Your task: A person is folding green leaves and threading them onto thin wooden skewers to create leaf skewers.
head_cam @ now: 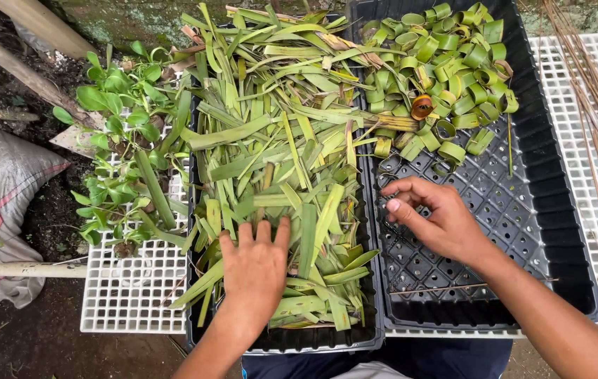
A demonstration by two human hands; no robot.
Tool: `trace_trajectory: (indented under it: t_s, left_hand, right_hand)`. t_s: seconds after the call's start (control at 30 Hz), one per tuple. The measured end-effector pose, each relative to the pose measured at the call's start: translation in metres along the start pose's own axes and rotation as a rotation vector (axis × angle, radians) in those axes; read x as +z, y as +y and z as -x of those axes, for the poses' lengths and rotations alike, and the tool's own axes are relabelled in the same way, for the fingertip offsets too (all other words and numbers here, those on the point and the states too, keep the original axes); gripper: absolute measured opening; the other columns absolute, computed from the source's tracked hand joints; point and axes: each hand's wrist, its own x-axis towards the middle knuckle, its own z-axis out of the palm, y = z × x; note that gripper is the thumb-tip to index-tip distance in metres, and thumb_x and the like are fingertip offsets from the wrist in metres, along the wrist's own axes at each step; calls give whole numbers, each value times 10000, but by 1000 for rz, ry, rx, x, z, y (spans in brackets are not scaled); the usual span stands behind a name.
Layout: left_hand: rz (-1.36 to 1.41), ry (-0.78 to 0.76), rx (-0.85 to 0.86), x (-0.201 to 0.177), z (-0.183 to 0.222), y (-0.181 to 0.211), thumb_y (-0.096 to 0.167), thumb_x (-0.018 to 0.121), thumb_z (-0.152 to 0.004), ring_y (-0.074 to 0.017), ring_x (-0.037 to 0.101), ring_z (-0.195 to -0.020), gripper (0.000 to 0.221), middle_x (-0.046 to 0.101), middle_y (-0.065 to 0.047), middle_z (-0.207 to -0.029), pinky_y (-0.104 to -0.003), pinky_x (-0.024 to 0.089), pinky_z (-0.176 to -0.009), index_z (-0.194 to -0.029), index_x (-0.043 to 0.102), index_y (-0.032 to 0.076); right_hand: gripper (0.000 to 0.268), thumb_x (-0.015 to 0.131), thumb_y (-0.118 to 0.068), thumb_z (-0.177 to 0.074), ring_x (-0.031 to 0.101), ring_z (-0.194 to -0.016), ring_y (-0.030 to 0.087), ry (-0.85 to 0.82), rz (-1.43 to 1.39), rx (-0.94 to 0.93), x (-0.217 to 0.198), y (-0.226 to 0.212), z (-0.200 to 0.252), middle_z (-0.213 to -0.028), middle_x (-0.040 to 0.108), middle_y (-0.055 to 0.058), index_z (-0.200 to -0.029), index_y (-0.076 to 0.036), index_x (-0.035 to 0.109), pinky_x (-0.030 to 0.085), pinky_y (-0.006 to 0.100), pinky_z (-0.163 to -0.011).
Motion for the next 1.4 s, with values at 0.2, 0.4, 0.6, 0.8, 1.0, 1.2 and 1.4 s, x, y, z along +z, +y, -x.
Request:
trace_trajectory:
  t_s: [0.2, 0.4, 0.6, 0.8, 1.0, 1.2, 1.4]
  left_hand:
    - [-8, 294, 155, 49, 27, 2, 92, 740, -740, -304, 633, -1018, 691, 743, -55, -1096, -625, 437, -971, -1405, 568, 164]
    - [32, 243, 338, 63, 51, -11, 507, 777, -824, -308, 564, -1087, 774, 677, -97, -1168, -702, 362, -1022, -1466, 524, 158]
    - [383, 69, 460, 11, 40, -40, 677, 632, -926, -414, 519, -1284, 687, 581, -213, -1381, -640, 351, -1099, -1363, 614, 147]
    - [284, 432, 399, 1, -43, -51, 325, 656, -912, -293, 558, -1149, 275, 663, -102, -1167, -509, 416, -994, -1094, 760, 147]
    - [169, 130, 163, -38, -64, -70, 344, 734, -875, -403, 392, -1441, 538, 448, -188, -1551, -677, 263, -1149, -1370, 628, 162]
    - [222, 131, 66, -46, -72, -78, 339, 802, -826, -431, 419, -1418, 702, 458, -237, -1529, -682, 265, -1152, -1457, 562, 150]
    - [206, 129, 140, -35, -72, -73, 145, 827, -765, -434, 397, -1429, 687, 454, -210, -1541, -708, 253, -1140, -1416, 608, 167]
  right_hand:
    - [257, 667, -234, -945, 764, -726, 144, -128, 177, -61, 8, -14, 2, -855, 803, 14, -1154, -91, 712, 630, 288, -680]
    - [213, 677, -214, -944, 795, -779, 168, -269, 292, -226, 23, -42, -2, -892, 809, 39, -1120, -104, 724, 673, 310, -707]
    - [154, 611, -133, -996, 672, -928, 243, -204, 378, -512, 59, -46, -40, -993, 730, 96, -1039, -52, 734, 578, 375, -834]
    - [300, 565, -135, -984, 592, -1269, 350, -354, 738, -462, 88, -36, -90, -1312, 664, 178, -1250, -52, 678, 451, 484, -1053]
    - [273, 587, -288, -982, 582, -1245, 333, -476, 919, -483, 81, 8, -61, -1237, 660, 119, -1165, -101, 664, 423, 490, -1036]
    - [273, 509, -265, -1042, 635, -1171, 280, -725, 770, -306, 69, -42, -42, -1144, 710, 96, -1162, -118, 706, 492, 436, -1009]
    - [273, 535, -277, -1024, 629, -1168, 299, -727, 746, -337, 70, -41, -37, -1169, 700, 89, -1169, -120, 705, 498, 453, -955]
